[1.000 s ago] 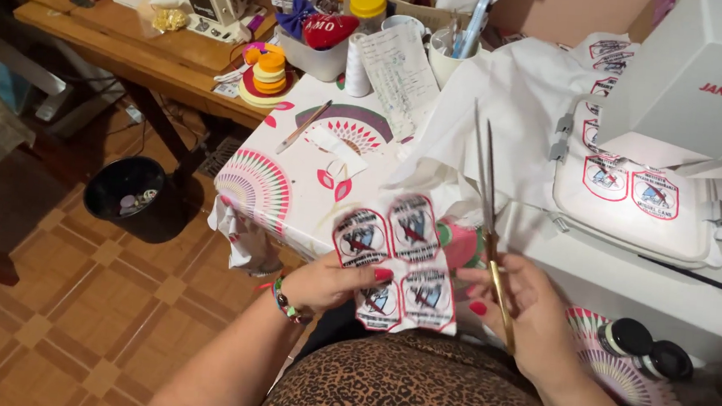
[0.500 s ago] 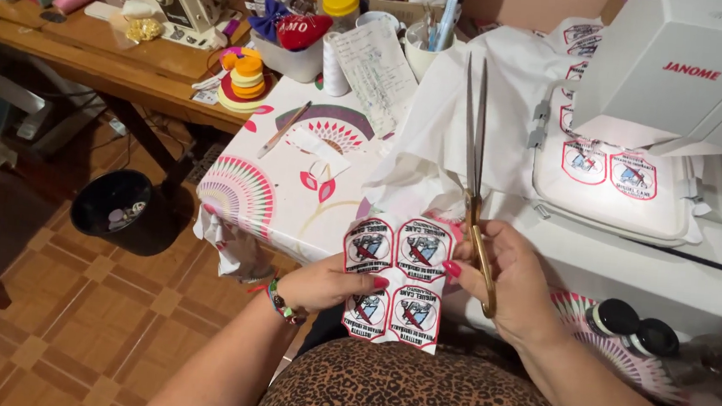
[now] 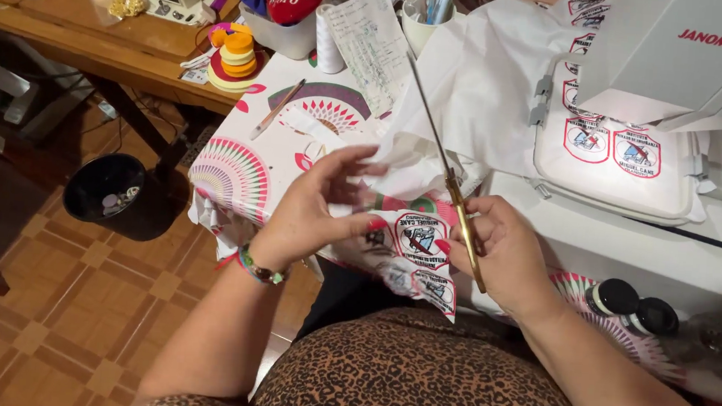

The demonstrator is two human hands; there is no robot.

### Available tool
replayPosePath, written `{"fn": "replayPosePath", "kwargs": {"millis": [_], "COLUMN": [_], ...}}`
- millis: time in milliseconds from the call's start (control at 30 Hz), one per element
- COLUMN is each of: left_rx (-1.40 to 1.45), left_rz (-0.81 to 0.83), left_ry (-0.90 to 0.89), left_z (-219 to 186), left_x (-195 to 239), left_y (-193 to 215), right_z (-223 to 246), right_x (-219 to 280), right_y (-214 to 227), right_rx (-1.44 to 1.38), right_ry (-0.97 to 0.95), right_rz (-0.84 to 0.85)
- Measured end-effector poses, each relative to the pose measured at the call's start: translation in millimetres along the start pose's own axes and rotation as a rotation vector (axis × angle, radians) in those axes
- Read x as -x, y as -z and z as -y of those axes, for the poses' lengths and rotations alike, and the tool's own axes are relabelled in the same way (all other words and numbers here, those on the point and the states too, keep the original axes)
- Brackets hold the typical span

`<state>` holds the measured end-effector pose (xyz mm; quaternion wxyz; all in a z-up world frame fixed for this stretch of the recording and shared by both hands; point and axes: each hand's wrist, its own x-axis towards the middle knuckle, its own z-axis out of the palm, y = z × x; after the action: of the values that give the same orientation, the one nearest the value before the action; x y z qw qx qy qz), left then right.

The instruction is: Cutting out individual embroidered patches from a larger sheet of fabric using scissors

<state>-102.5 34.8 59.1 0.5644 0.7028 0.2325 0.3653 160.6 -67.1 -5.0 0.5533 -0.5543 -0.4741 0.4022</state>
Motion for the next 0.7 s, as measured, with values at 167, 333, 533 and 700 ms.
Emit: {"fn": "replayPosePath", "kwargs": {"millis": [167, 333, 533, 700], "left_rx": [-0.702, -0.178, 0.459, 0.400], "left_rz": [0.236, 0.210, 0.154, 0.184], "left_ry": [-0.084, 0.246, 0.255, 0.136], "left_z": [-8, -6, 77, 99], "left_x": [-9, -16, 24, 24], "left_y": [-31, -60, -47, -50], "right_z": [-6, 4, 28, 35], "right_x": [0, 20, 62, 79], "right_y": [-7, 1, 49, 59], "right_rx": [0.031, 0.102, 0.517, 0.684], "right_ry": [-0.042, -0.099, -0.222, -0.325], "right_rz": [0.086, 0.052, 0.010, 0.033]}}
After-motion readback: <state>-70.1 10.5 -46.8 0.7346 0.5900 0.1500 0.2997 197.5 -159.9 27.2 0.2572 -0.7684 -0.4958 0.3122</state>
